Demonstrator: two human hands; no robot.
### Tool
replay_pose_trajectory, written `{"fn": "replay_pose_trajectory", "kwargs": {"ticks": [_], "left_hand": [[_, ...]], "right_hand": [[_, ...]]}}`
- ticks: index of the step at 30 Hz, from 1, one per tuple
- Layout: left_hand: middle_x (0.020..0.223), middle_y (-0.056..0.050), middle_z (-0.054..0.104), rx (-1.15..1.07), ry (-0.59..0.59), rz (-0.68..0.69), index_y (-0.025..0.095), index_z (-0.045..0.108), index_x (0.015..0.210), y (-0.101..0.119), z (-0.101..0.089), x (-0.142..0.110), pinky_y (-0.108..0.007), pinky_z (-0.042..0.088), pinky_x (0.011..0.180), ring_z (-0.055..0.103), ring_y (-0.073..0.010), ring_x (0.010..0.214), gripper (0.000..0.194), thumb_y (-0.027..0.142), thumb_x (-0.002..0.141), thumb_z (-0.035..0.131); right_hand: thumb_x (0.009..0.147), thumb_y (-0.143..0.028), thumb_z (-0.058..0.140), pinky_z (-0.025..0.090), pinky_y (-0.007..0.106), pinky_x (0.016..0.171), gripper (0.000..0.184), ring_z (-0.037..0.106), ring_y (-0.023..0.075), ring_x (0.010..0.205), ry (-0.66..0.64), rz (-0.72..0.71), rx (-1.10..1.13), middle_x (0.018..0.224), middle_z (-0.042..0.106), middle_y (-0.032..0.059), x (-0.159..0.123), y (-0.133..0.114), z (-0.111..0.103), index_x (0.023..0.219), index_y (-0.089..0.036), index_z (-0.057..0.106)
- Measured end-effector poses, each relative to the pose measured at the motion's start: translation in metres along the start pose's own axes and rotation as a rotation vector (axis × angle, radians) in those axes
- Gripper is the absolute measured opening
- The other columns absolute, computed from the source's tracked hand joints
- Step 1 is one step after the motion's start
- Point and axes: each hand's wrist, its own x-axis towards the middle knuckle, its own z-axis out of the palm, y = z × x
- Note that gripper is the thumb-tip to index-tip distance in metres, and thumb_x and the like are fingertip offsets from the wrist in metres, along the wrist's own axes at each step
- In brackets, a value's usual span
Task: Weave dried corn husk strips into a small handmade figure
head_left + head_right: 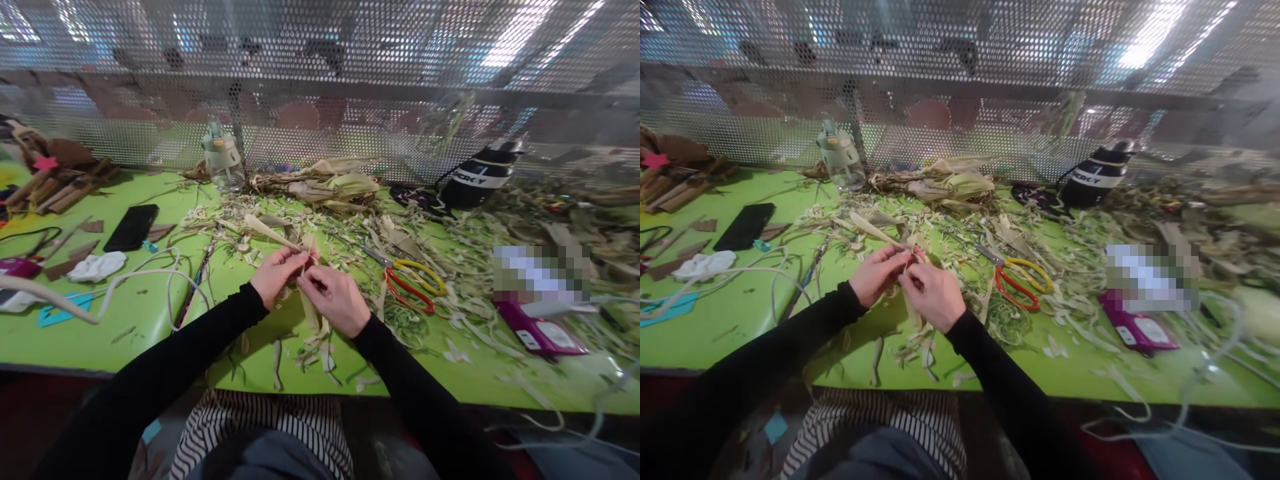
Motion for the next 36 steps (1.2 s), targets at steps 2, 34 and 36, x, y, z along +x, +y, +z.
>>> {"fn": "replay_pose_trajectory", "kwargs": {"ticks": [2,34,36], "left_hand": [[0.078,-0.005,0.071,0.005,-0.004,-0.022,0.011,0.064,0.084,0.002,-0.001,0.001,-0.02,0.05,0.067,0.063,-0.0091,0.066,0.014,0.02,0.074,0.063],[0.066,0.0,0.06,1.113,-0.109,0.638,0.016,0.059,0.081,0.001,-0.012,-0.006,-0.021,0.041,0.059,0.052,-0.0106,0.059,0.034,0.038,0.093,0.037],[0.072,-0.002,0.063,1.071,-0.098,0.631,0.016,0.06,0.084,0.001,-0.012,-0.006,-0.021,0.043,0.062,0.055,-0.0117,0.065,0.033,0.039,0.092,0.038]], "right_hand": [[0.088,-0.035,0.05,0.037,0.026,0.065,0.023,0.051,0.0147,0.067,0.139,0.009,-0.043,0.071,0.058,0.002,0.001,0.005,-0.002,0.072,-0.019,0.053],[0.092,-0.031,0.042,0.031,0.021,0.054,0.021,0.042,0.0092,0.054,0.024,0.08,0.159,0.061,0.046,-0.0041,-0.005,-0.004,-0.013,0.076,-0.019,0.052],[0.091,-0.031,0.043,0.032,0.021,0.055,0.021,0.042,0.0092,0.054,0.017,0.077,0.171,0.061,0.046,-0.004,-0.005,-0.004,-0.013,0.077,-0.019,0.052]]}}
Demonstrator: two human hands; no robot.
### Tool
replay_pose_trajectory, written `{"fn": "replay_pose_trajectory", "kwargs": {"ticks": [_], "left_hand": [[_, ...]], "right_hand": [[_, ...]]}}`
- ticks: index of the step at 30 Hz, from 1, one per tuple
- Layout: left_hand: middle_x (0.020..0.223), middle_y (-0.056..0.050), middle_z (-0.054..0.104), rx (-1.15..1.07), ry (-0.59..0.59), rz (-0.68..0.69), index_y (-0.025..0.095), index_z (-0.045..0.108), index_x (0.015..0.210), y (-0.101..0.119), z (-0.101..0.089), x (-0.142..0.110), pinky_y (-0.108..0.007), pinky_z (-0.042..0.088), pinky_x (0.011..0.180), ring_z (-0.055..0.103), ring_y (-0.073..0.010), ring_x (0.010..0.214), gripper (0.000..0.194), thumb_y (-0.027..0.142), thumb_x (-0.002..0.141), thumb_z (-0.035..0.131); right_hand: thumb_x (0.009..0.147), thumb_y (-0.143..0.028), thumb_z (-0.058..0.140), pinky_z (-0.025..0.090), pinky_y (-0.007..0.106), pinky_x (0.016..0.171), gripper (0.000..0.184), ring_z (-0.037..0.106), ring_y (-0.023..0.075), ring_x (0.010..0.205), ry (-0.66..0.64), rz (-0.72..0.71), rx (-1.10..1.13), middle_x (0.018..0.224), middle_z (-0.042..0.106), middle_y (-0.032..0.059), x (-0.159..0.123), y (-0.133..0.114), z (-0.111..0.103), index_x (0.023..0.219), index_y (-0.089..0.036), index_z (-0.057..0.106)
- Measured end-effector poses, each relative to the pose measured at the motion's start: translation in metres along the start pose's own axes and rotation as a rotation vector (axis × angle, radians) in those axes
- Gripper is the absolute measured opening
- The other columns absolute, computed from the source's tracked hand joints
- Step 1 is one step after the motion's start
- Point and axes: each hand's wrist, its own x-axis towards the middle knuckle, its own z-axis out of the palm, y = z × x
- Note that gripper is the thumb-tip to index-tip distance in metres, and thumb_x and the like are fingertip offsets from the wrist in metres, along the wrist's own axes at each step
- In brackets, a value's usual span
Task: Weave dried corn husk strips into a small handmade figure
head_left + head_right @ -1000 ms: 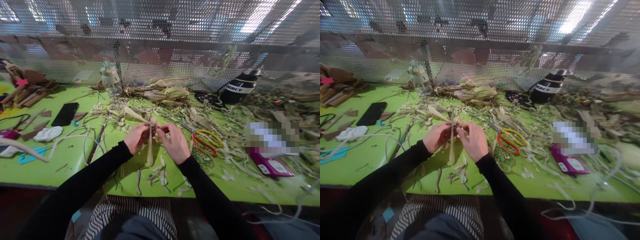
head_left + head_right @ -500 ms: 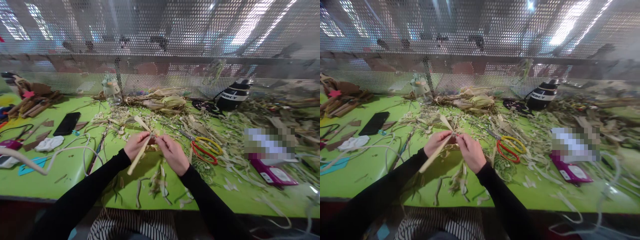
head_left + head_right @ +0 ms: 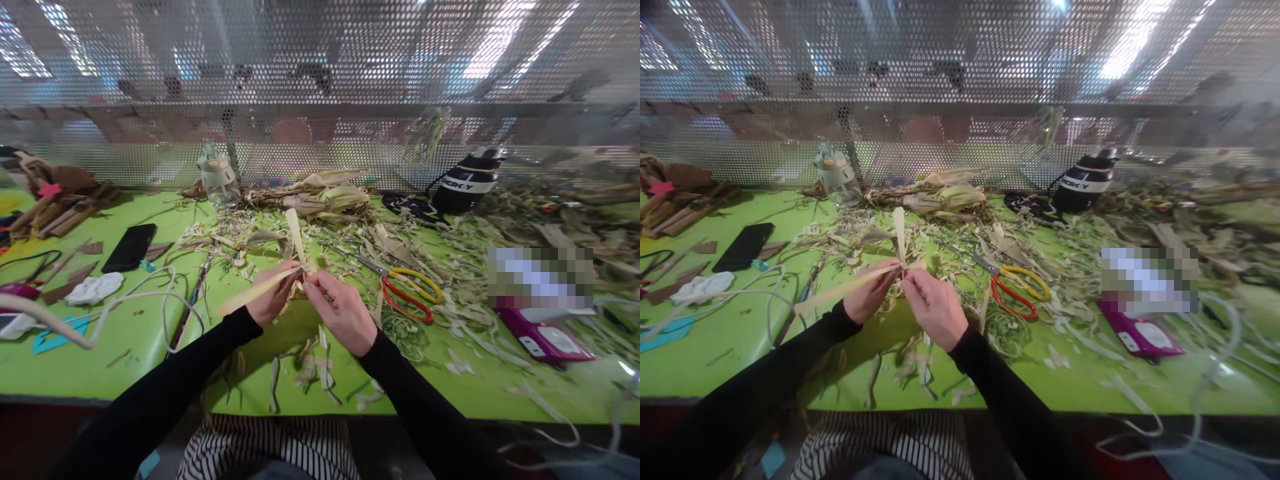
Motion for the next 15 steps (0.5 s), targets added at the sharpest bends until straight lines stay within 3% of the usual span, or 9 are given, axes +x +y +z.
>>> {"fn": "replay_pose_trajectory", "kwargs": {"ticks": [7,11,15], "left_hand": [[0.093,-0.006,0.07,-0.183,-0.113,-0.02,0.015,0.066,0.1,-0.01,-0.006,0.005,-0.027,0.049,0.079,0.063,-0.0181,0.087,0.03,0.036,0.081,0.056],[0.1,-0.01,0.069,-0.538,-0.183,-0.243,0.013,0.066,0.102,-0.002,-0.007,0.006,-0.032,0.05,0.086,0.066,-0.0193,0.089,0.037,0.041,0.082,0.055],[0.079,-0.006,0.068,-0.672,-0.171,-0.419,0.011,0.064,0.091,0.006,-0.004,0.007,-0.03,0.054,0.073,0.064,-0.014,0.069,0.041,0.046,0.069,0.069]], "right_hand": [[0.09,-0.034,0.043,0.031,0.023,0.053,0.022,0.043,0.0103,0.052,0.046,0.106,0.011,0.059,0.049,-0.0037,0.002,0.001,-0.002,0.074,-0.02,0.049],[0.09,-0.031,0.043,0.034,0.024,0.055,0.021,0.047,0.0122,0.057,0.082,0.074,-0.039,0.065,0.054,-0.0011,0.003,0.004,-0.004,0.074,-0.021,0.05],[0.087,-0.023,0.046,0.036,0.025,0.06,0.014,0.051,0.0139,0.062,0.022,-0.004,-0.116,0.069,0.059,0.0012,0.003,0.007,-0.002,0.075,-0.02,0.053]]}}
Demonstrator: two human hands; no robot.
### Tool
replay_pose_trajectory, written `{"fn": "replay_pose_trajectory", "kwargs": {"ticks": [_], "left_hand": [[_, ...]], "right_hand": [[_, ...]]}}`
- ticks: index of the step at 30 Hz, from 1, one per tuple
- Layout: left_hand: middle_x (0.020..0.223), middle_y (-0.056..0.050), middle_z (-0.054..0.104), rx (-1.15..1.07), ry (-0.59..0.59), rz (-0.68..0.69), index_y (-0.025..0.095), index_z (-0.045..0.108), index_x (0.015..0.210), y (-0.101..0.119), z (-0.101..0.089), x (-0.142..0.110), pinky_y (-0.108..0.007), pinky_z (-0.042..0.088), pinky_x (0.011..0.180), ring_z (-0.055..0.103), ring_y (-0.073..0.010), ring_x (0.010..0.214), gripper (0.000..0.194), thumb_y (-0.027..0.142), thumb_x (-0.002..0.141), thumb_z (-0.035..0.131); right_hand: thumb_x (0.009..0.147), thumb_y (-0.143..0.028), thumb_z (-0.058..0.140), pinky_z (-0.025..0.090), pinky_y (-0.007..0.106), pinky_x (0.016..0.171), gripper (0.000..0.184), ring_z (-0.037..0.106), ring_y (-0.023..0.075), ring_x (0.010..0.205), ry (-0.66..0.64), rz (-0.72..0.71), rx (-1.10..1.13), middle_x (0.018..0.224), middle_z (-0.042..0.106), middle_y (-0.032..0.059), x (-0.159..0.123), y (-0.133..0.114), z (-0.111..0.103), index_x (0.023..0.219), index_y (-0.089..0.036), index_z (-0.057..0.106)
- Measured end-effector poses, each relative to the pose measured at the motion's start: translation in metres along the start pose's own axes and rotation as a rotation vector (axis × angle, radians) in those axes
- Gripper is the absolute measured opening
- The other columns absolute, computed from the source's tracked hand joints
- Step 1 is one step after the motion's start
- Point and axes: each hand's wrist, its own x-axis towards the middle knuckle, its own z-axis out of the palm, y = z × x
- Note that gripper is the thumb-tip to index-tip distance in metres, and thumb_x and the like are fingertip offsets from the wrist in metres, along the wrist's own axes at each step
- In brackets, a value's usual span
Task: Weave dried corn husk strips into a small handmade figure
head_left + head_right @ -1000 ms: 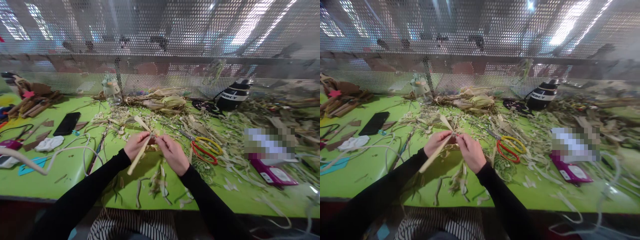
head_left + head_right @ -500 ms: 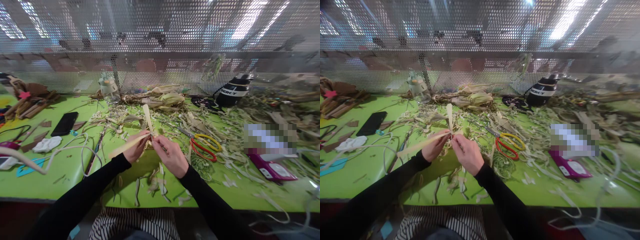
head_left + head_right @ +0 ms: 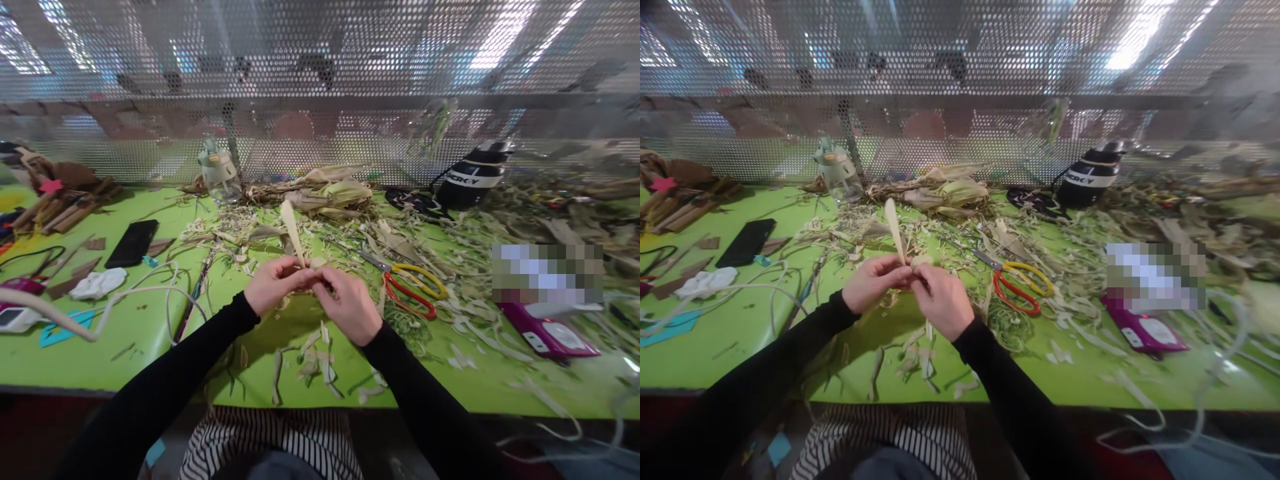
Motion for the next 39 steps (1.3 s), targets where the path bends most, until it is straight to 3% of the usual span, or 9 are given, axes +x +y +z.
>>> {"fn": "replay_pose_trajectory", "kwargs": {"ticks": [2,8,13,16,19,23,31,36,39], "left_hand": [[0.073,-0.004,0.067,0.054,0.023,0.019,0.011,0.063,0.086,-0.001,0.0,0.001,-0.028,0.053,0.069,0.062,-0.0123,0.065,0.041,0.046,0.066,0.072],[0.068,-0.002,0.064,0.391,0.06,0.132,0.013,0.062,0.075,-0.004,-0.007,0.004,-0.024,0.051,0.064,0.063,-0.0145,0.065,0.034,0.047,0.077,0.06],[0.072,-0.005,0.067,-0.003,-0.031,-0.079,0.011,0.063,0.083,0.001,-0.009,0.005,-0.028,0.053,0.07,0.066,-0.0145,0.066,0.032,0.042,0.079,0.058],[0.077,-0.008,0.071,-0.153,-0.111,-0.181,0.01,0.065,0.091,0.001,-0.009,0.004,-0.029,0.053,0.076,0.068,-0.0154,0.071,0.027,0.032,0.075,0.064],[0.079,-0.008,0.072,-0.159,-0.155,-0.176,0.01,0.066,0.091,-0.001,-0.007,0.004,-0.03,0.053,0.078,0.068,-0.0155,0.073,0.03,0.029,0.068,0.073],[0.078,-0.008,0.072,-0.183,-0.199,-0.168,0.011,0.068,0.091,-0.004,-0.005,0.004,-0.035,0.053,0.083,0.068,-0.0165,0.074,0.043,0.042,0.062,0.077],[0.078,-0.008,0.072,-0.175,-0.242,-0.144,0.011,0.07,0.089,-0.003,-0.005,0.001,-0.036,0.054,0.082,0.068,-0.0176,0.075,0.044,0.046,0.062,0.077],[0.079,-0.009,0.072,-0.164,-0.232,-0.128,0.011,0.07,0.088,-0.002,-0.001,-0.002,-0.034,0.053,0.081,0.068,-0.0178,0.075,0.044,0.047,0.062,0.076],[0.079,-0.009,0.072,-0.152,-0.276,-0.127,0.012,0.071,0.085,0.0,0.001,-0.003,-0.033,0.054,0.078,0.067,-0.0165,0.073,0.042,0.046,0.061,0.077]], "right_hand": [[0.086,-0.022,0.047,0.036,0.025,0.059,0.015,0.051,0.014,0.061,-0.021,-0.021,-0.018,0.068,0.059,0.0016,0.0,0.0,0.001,0.073,-0.02,0.054],[0.089,-0.028,0.045,0.034,0.025,0.057,0.022,0.048,0.0128,0.057,-0.072,-0.029,-0.025,0.064,0.057,0.0006,0.001,-0.003,0.003,0.07,-0.02,0.053],[0.089,-0.038,0.047,0.036,0.024,0.056,0.026,0.053,0.0128,0.059,0.038,0.136,0.065,0.07,0.063,0.0014,0.006,0.005,0.0,0.08,-0.018,0.061],[0.088,-0.041,0.049,0.041,0.026,0.063,0.028,0.057,0.0153,0.069,0.081,0.196,0.137,0.079,0.066,0.0038,0.01,0.011,-0.001,0.087,-0.017,0.064],[0.083,-0.041,0.055,0.045,0.027,0.068,0.025,0.059,0.0161,0.074,0.071,0.2,0.333,0.082,0.066,0.0033,0.012,0.014,0.001,0.085,-0.018,0.064],[0.08,-0.042,0.059,0.046,0.025,0.061,0.023,0.055,0.0133,0.066,0.134,0.231,0.556,0.076,0.062,0.0006,0.011,0.017,0.007,0.08,-0.02,0.061],[0.077,-0.042,0.063,0.045,0.023,0.06,0.023,0.051,0.0108,0.062,0.212,0.256,0.619,0.072,0.057,-0.0017,0.008,0.015,0.012,0.078,-0.02,0.06],[0.079,-0.046,0.061,0.044,0.024,0.053,0.026,0.048,0.0104,0.054,0.094,0.316,0.757,0.065,0.055,-0.0024,0.006,0.013,0.011,0.077,-0.02,0.058],[0.077,-0.045,0.063,0.042,0.023,0.051,0.026,0.046,0.0091,0.052,0.104,0.324,0.78,0.062,0.054,-0.0036,0.005,0.012,0.011,0.072,-0.019,0.058]]}}
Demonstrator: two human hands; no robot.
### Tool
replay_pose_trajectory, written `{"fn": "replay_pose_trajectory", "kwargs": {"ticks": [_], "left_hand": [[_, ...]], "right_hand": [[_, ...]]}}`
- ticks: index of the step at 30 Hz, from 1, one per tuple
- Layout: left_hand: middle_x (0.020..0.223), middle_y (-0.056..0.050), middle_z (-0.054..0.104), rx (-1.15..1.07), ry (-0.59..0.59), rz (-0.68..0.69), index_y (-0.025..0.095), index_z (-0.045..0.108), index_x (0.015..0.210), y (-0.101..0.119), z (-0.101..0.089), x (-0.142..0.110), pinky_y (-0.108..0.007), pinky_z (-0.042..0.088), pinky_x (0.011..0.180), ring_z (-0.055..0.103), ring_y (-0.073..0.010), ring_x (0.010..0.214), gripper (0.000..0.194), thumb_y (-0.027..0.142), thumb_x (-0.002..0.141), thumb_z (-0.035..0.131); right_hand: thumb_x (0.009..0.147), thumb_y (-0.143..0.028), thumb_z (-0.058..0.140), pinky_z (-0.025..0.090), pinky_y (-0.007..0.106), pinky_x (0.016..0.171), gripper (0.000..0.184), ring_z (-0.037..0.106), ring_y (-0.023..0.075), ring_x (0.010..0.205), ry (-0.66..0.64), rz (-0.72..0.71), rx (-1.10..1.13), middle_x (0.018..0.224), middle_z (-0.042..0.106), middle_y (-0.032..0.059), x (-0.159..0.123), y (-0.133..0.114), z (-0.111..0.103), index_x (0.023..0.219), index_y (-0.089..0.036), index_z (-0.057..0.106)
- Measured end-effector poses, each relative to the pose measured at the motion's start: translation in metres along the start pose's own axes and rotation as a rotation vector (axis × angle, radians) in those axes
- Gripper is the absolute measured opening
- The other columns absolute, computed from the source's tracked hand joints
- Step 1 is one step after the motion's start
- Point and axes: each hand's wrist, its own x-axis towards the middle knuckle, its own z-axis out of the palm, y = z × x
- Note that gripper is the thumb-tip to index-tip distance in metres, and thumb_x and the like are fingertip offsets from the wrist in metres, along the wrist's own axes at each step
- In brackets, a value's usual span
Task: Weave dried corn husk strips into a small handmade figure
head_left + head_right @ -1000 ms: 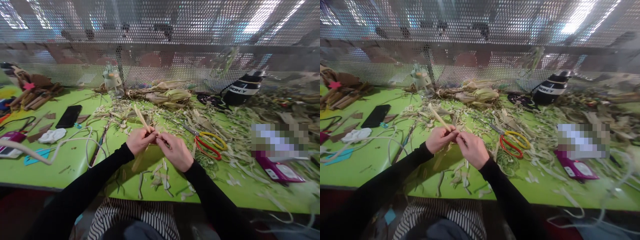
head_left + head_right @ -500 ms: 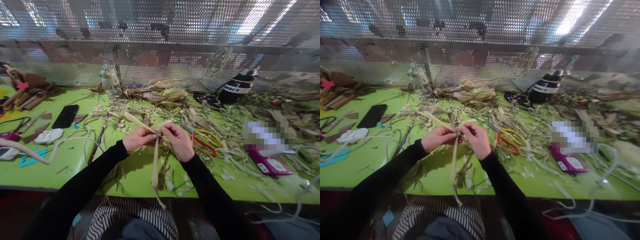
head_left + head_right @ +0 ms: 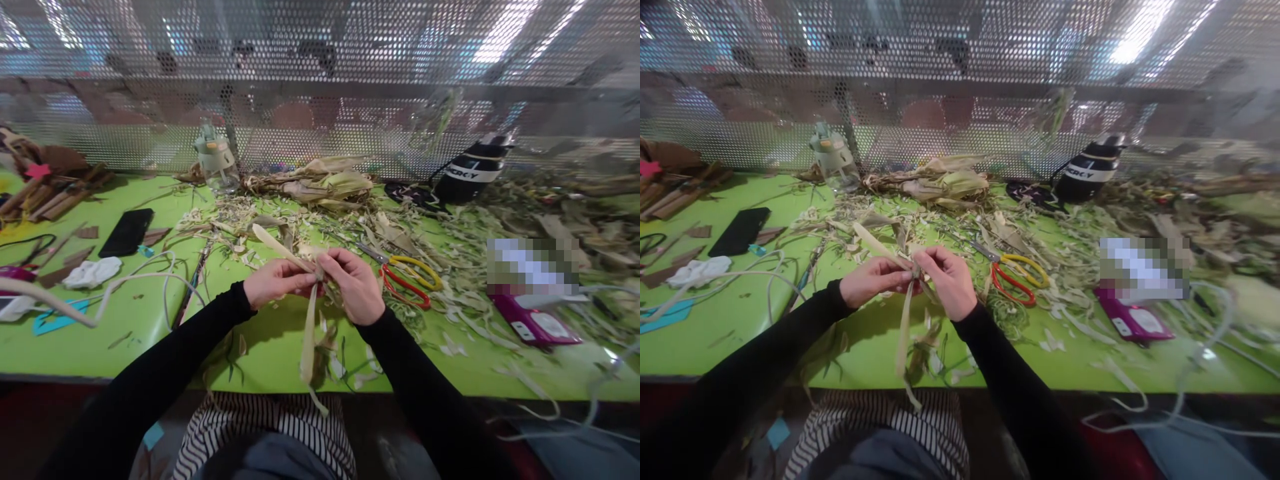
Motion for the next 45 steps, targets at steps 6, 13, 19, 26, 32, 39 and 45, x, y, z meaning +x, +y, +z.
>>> {"fn": "replay_pose_trajectory", "kwargs": {"ticks": [6,13,19,26,32,39,45], "left_hand": [[0.082,-0.008,0.072,-0.007,0.006,0.02,0.012,0.071,0.084,0.0,0.001,0.002,-0.033,0.054,0.077,0.066,-0.0148,0.071,0.038,0.042,0.061,0.078],[0.076,-0.006,0.071,-0.138,0.279,0.099,0.012,0.068,0.086,-0.007,-0.004,0.007,-0.032,0.054,0.076,0.067,-0.0163,0.073,0.041,0.042,0.06,0.079],[0.071,-0.005,0.069,0.003,0.051,-0.032,0.012,0.068,0.077,-0.005,0.001,0.003,-0.031,0.054,0.074,0.066,-0.0147,0.067,0.041,0.05,0.063,0.075],[0.069,-0.005,0.069,-0.016,0.016,-0.083,0.011,0.068,0.075,-0.006,0.011,0.0,-0.03,0.054,0.075,0.067,-0.0144,0.067,0.04,0.049,0.062,0.076],[0.069,-0.004,0.07,-0.017,-0.008,-0.085,0.011,0.07,0.074,-0.007,0.013,-0.002,-0.029,0.054,0.074,0.066,-0.0126,0.063,0.037,0.047,0.064,0.075],[0.071,-0.006,0.071,0.019,-0.096,-0.093,0.011,0.071,0.075,-0.006,0.013,-0.003,-0.027,0.054,0.073,0.066,-0.0131,0.067,0.038,0.048,0.067,0.072],[0.069,-0.005,0.07,-0.033,-0.06,-0.12,0.011,0.069,0.072,-0.006,0.014,-0.002,-0.025,0.054,0.07,0.066,-0.0129,0.065,0.037,0.046,0.063,0.076]], "right_hand": [[0.081,-0.046,0.056,0.041,0.023,0.052,0.028,0.045,0.0097,0.054,0.024,-0.04,-0.082,0.063,0.05,-0.0033,0.002,0.002,0.001,0.074,-0.019,0.055],[0.085,-0.037,0.055,0.044,0.035,0.076,0.018,0.053,0.0205,0.087,0.263,-0.432,-0.644,0.093,0.06,0.0072,0.002,-0.007,-0.003,0.091,-0.02,0.058],[0.088,-0.034,0.051,0.039,0.04,0.089,0.021,0.054,0.0224,0.096,0.076,-0.474,-0.71,0.095,0.064,0.0076,0.005,-0.014,-0.006,0.089,-0.02,0.065],[0.085,-0.042,0.054,0.043,0.029,0.07,0.029,0.058,0.0162,0.073,-0.121,-0.187,-0.419,0.072,0.063,0.0014,0.006,-0.016,-0.009,0.075,-0.02,0.07],[0.083,-0.041,0.058,0.042,0.026,0.064,0.027,0.058,0.0138,0.068,-0.079,-0.104,-0.26,0.07,0.065,0.0006,0.001,-0.015,-0.006,0.074,-0.019,0.071],[0.083,-0.036,0.058,0.043,0.024,0.063,0.025,0.057,0.0123,0.066,-0.089,-0.099,-0.218,0.068,0.063,-0.0005,-0.002,-0.018,-0.002,0.071,-0.018,0.07],[0.083,-0.042,0.056,0.04,0.023,0.052,0.028,0.054,0.0117,0.059,-0.097,-0.02,-0.224,0.066,0.061,-0.0003,-0.001,-0.013,-0.001,0.075,-0.018,0.07]]}}
